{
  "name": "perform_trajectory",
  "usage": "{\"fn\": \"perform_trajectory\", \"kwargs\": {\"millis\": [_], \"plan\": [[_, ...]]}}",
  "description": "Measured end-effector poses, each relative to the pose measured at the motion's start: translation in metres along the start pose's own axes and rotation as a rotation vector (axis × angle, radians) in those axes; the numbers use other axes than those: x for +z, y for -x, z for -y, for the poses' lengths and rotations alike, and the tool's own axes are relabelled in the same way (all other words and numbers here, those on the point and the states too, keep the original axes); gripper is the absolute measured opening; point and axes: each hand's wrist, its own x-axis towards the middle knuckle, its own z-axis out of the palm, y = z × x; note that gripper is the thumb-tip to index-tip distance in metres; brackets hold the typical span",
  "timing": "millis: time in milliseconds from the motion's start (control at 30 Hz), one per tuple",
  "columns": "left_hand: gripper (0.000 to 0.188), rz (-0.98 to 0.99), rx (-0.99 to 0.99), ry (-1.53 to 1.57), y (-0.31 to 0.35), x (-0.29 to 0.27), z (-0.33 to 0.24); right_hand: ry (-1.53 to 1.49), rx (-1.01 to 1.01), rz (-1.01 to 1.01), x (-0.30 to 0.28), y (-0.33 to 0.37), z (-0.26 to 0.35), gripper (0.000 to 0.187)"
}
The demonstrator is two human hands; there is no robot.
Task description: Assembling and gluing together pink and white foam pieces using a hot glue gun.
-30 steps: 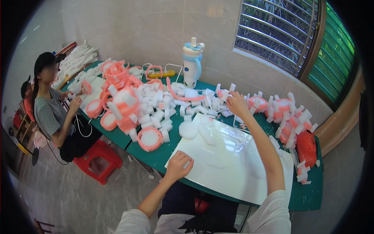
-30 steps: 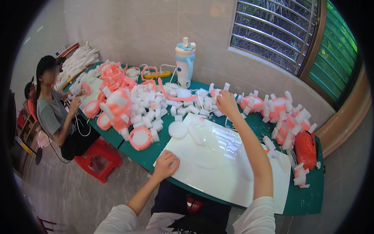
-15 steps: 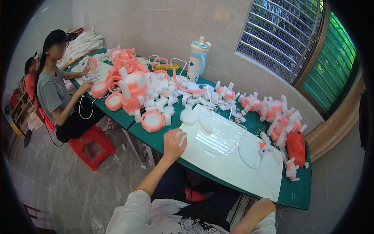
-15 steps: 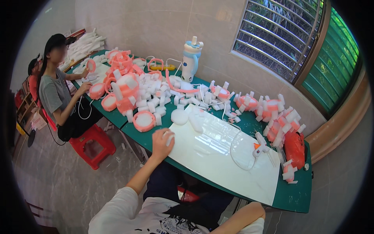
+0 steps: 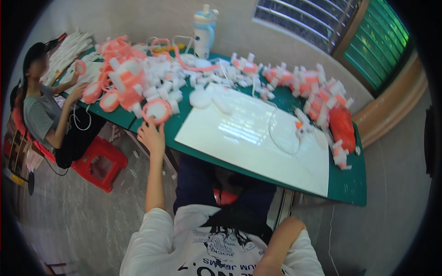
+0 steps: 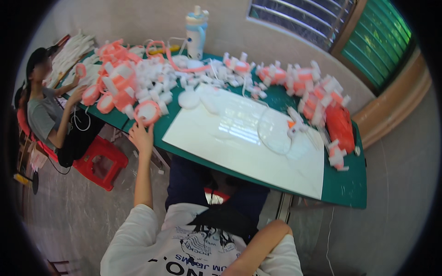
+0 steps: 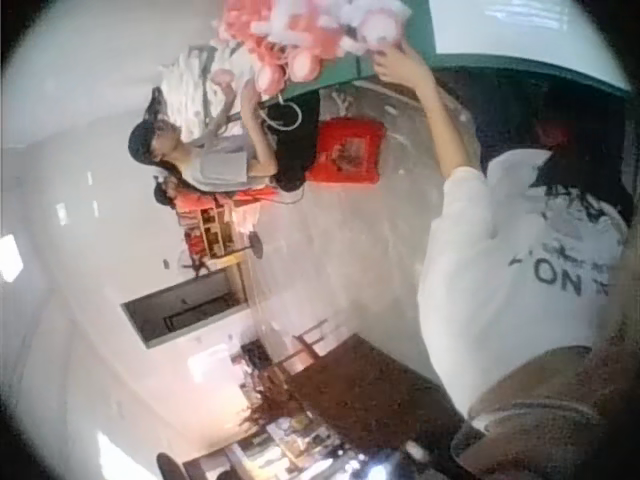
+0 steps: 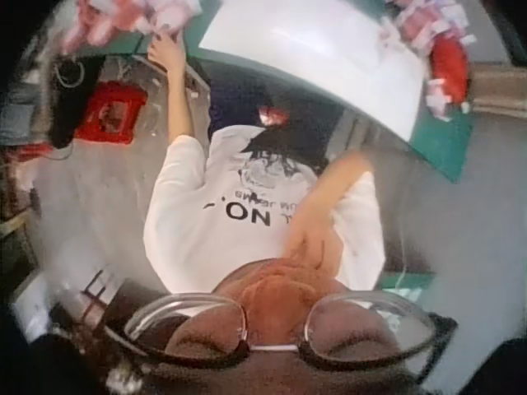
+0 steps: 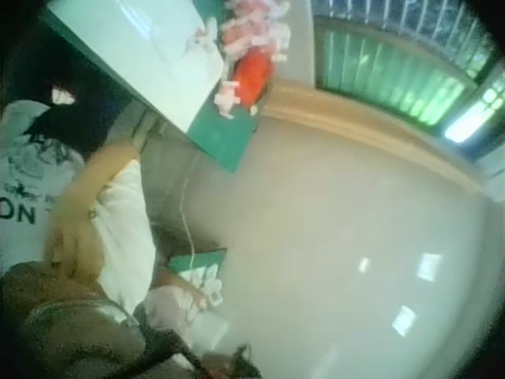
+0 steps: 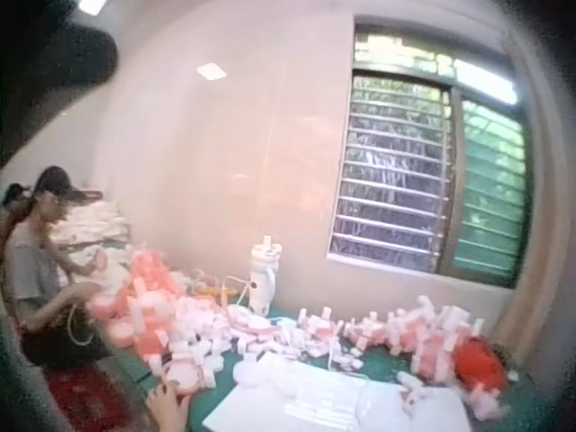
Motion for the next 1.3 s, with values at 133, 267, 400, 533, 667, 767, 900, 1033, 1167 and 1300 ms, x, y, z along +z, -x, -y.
{"fn": "perform_trajectory", "kwargs": {"millis": [133, 267, 400, 533, 667, 767, 900, 1033, 1167, 1300], "plan": [[0.039, -0.020, 0.027, 0.018, 0.001, 0.005, -0.001, -0.038, 0.100, -0.074, 0.003, 0.002, 0.011, 0.023], [0.033, -0.069, 0.080, 0.079, 0.000, 0.000, 0.002, -0.004, 0.083, -0.082, 0.007, 0.010, 0.016, 0.022], [0.029, -0.063, 0.139, 0.176, 0.003, -0.009, 0.004, 0.022, 0.076, -0.003, 0.008, 0.014, 0.020, 0.022], [0.028, -0.114, 0.253, 0.293, 0.007, -0.023, 0.002, -0.032, 0.097, -0.115, 0.023, 0.014, 0.020, 0.022], [0.026, -0.185, 0.330, 0.369, 0.011, -0.042, -0.018, -0.040, 0.029, -0.193, 0.017, 0.008, 0.014, 0.022], [0.025, -0.048, 0.222, 0.509, 0.012, -0.052, -0.034, 0.003, 0.081, -0.162, 0.018, 0.013, 0.019, 0.022], [0.022, 0.005, 0.295, 0.732, 0.013, -0.055, -0.063, 0.089, 0.070, -0.062, 0.004, 0.011, 0.018, 0.023], [0.020, 0.145, 0.504, 0.798, 0.014, -0.048, -0.087, 0.129, 0.052, 0.010, 0.002, 0.016, 0.024, 0.022], [0.020, 0.508, 0.517, 1.017, 0.020, -0.028, -0.123, 0.106, 0.024, -0.082, -0.018, 0.010, 0.018, 0.019], [0.022, 0.822, 0.392, 1.338, 0.023, -0.013, -0.174, 0.115, 0.141, -0.083, -0.034, 0.012, 0.023, 0.017]]}}
